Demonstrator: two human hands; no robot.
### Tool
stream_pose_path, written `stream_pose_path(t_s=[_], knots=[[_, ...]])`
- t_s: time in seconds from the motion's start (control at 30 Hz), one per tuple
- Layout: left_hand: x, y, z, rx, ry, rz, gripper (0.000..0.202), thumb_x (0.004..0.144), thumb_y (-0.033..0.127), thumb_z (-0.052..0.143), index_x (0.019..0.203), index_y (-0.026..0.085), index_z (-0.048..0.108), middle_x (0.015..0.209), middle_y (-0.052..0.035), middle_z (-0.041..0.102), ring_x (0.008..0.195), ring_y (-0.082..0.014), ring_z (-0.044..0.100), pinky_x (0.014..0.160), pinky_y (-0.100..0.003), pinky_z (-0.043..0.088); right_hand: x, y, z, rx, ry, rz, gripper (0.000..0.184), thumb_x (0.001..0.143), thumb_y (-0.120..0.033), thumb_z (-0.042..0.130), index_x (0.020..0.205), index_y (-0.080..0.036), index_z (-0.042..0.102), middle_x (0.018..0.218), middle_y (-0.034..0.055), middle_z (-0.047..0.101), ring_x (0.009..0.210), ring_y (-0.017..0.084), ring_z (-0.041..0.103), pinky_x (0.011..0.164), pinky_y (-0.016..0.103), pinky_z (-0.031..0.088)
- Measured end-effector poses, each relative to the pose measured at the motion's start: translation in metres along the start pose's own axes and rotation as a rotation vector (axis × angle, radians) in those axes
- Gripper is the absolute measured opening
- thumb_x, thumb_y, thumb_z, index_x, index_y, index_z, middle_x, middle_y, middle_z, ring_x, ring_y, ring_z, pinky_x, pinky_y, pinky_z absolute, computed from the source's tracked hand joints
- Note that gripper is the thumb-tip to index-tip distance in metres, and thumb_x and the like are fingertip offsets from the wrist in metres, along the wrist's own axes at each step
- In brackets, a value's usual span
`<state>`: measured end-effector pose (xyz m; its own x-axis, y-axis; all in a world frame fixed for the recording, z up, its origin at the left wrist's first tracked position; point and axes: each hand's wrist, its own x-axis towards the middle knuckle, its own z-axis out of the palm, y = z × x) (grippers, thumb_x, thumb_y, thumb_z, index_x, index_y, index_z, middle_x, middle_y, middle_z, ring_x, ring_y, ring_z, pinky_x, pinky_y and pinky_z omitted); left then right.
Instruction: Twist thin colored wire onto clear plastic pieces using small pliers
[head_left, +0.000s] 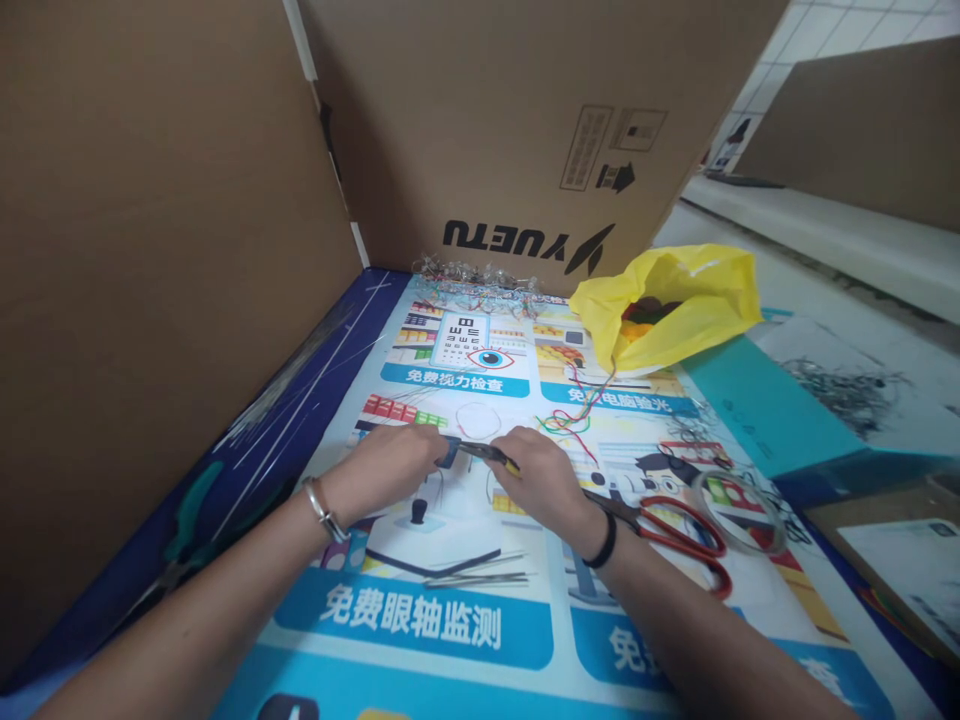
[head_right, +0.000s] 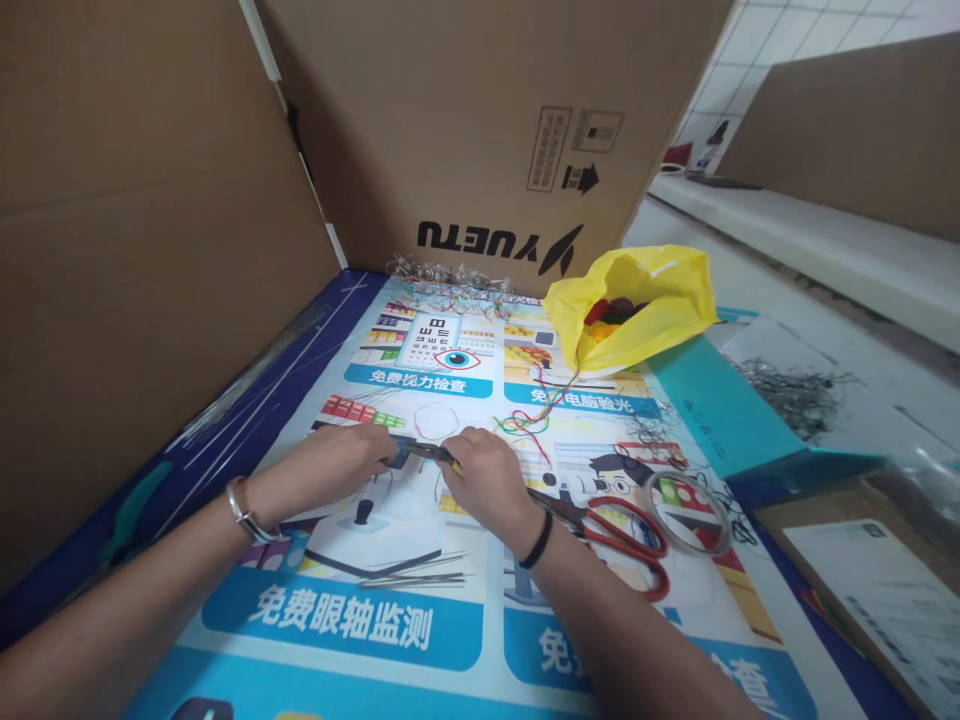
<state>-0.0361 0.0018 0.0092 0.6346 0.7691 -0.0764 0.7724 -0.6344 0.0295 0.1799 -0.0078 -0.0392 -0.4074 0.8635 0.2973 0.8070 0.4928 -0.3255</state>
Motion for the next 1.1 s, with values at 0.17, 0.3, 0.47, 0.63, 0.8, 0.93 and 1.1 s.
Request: stream_pose_path(t_s=[0.17,0.3,0.47,0.63,0.8,0.93,1.1], knots=[[-0.001,-0.001,0.000,0.033,-0.009,0.068,0.019,0.085,0.013,0.039,0.077,0.016,0.056,0.080,-0.0067,0.063,0.067,-0.0181,0.058,0.055,-0.027,0.038,0.000,-0.001,-0.001,-0.011,-0.019,0.002,0.007,0.082,-0.023,0.056,0.082,-0.019,0.063,0.079,0.0031,0.059,0.080,0.016,0.054,0.071,0.024,0.039],[-0.002,-0.002,-0.002,-0.026,-0.036,0.091,0.021,0.086,0.013,0.037,0.082,0.015,0.058,0.081,-0.0083,0.063,0.067,-0.0186,0.058,0.058,-0.029,0.040,0.001,-0.001,-0.002,-0.009,-0.019,-0.004,0.008,0.083,-0.023,0.055,0.083,-0.019,0.063,0.079,0.0034,0.059,0.081,0.016,0.054,0.073,0.024,0.040],[-0.002,-0.003,-0.010,-0.089,-0.080,0.080,0.024,0.088,0.017,0.035,0.084,0.015,0.058,0.083,-0.0088,0.063,0.067,-0.0185,0.058,0.057,-0.028,0.039,0.000,-0.001,-0.002,0.001,-0.016,-0.006,0.009,0.083,-0.023,0.055,0.084,-0.020,0.063,0.080,0.0034,0.059,0.081,0.016,0.054,0.073,0.025,0.040],[-0.003,-0.002,-0.019,-0.117,-0.107,0.023,0.023,0.088,0.020,0.035,0.086,0.016,0.057,0.078,-0.0072,0.064,0.060,-0.0172,0.056,0.054,-0.026,0.037,0.001,-0.002,-0.002,-0.007,-0.024,-0.008,0.008,0.083,-0.023,0.056,0.084,-0.020,0.063,0.080,0.0033,0.060,0.081,0.016,0.054,0.073,0.025,0.040],[-0.004,-0.004,-0.024,-0.144,-0.132,-0.004,0.021,0.087,0.022,0.034,0.090,0.018,0.055,0.070,-0.0040,0.062,0.056,-0.0171,0.054,0.050,-0.025,0.032,0.000,-0.001,-0.002,-0.014,-0.035,-0.009,0.008,0.082,-0.023,0.057,0.084,-0.019,0.063,0.080,0.0034,0.060,0.081,0.016,0.054,0.074,0.025,0.040],[-0.004,-0.008,-0.025,-0.148,-0.109,-0.031,0.019,0.087,0.022,0.036,0.084,0.019,0.055,0.075,-0.0043,0.064,0.063,-0.0172,0.057,0.054,-0.025,0.035,0.000,-0.001,-0.002,-0.003,-0.016,-0.018,0.008,0.083,-0.024,0.056,0.085,-0.019,0.063,0.080,0.0035,0.060,0.081,0.016,0.054,0.074,0.025,0.040],[-0.003,-0.008,-0.022,-0.108,-0.095,-0.018,0.020,0.085,0.023,0.041,0.076,0.018,0.057,0.079,-0.0049,0.065,0.069,-0.0185,0.060,0.057,-0.026,0.037,0.000,-0.001,-0.001,-0.005,-0.013,-0.015,0.008,0.083,-0.024,0.057,0.085,-0.020,0.063,0.080,0.0034,0.060,0.082,0.016,0.054,0.075,0.025,0.040]])
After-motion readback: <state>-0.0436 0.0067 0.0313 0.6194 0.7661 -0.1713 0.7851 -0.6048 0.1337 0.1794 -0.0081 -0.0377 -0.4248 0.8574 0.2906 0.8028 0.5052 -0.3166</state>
